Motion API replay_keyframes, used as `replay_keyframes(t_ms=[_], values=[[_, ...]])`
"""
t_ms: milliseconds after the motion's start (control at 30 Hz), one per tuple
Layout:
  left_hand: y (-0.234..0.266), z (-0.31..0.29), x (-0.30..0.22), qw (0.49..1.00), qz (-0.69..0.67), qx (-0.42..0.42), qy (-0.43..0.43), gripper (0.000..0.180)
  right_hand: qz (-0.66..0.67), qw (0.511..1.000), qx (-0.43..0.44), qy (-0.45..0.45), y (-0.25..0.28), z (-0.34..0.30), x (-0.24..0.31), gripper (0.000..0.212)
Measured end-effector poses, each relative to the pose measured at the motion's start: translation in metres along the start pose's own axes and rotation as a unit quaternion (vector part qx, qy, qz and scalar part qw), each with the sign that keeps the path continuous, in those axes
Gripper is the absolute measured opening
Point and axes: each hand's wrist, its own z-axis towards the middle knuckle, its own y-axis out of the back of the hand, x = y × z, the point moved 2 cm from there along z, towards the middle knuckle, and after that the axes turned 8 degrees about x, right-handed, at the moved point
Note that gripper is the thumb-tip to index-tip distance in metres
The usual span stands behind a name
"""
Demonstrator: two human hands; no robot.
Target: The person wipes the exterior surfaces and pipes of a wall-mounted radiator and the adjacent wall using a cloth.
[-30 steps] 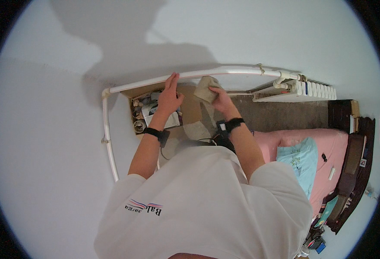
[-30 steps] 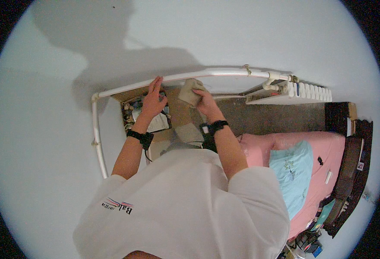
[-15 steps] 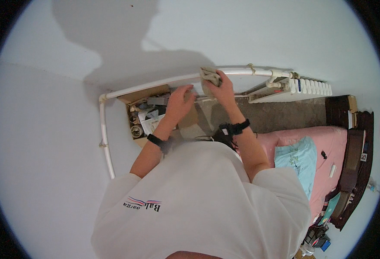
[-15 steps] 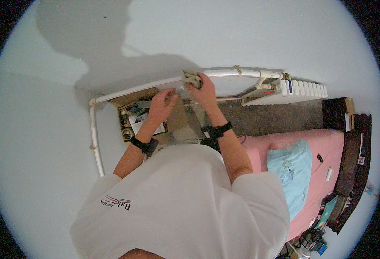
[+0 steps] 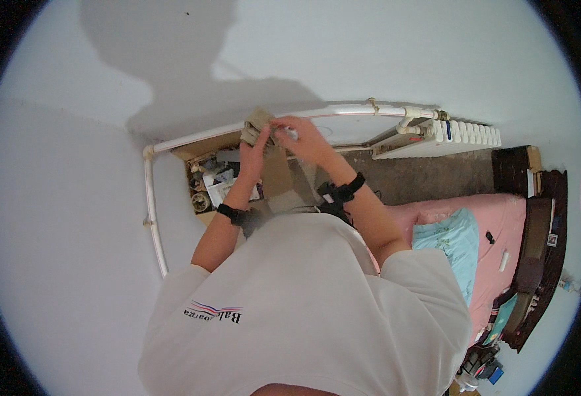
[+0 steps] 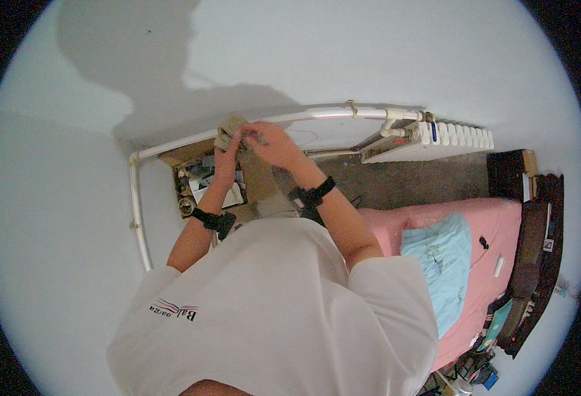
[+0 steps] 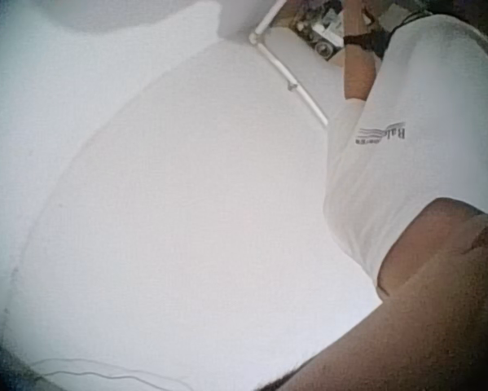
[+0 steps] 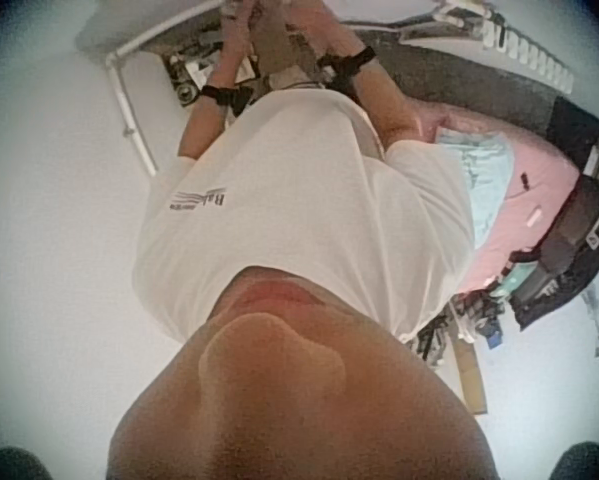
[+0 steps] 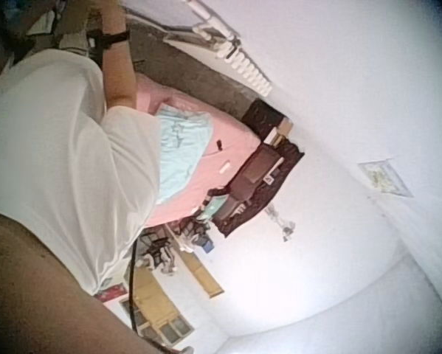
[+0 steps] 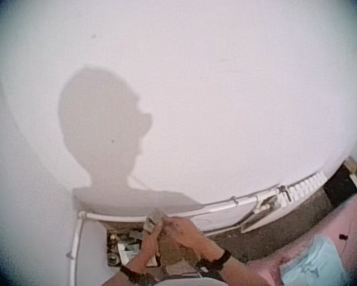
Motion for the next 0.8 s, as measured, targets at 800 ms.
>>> replay_keyframes(t_ms=[800], values=[[0.016, 0.034, -0.01, 0.868, 0.478, -0.004, -0.133, 0.059, -0.465, 0.864, 0.047, -0.184, 0.018, 0.04, -0.099, 0.02]])
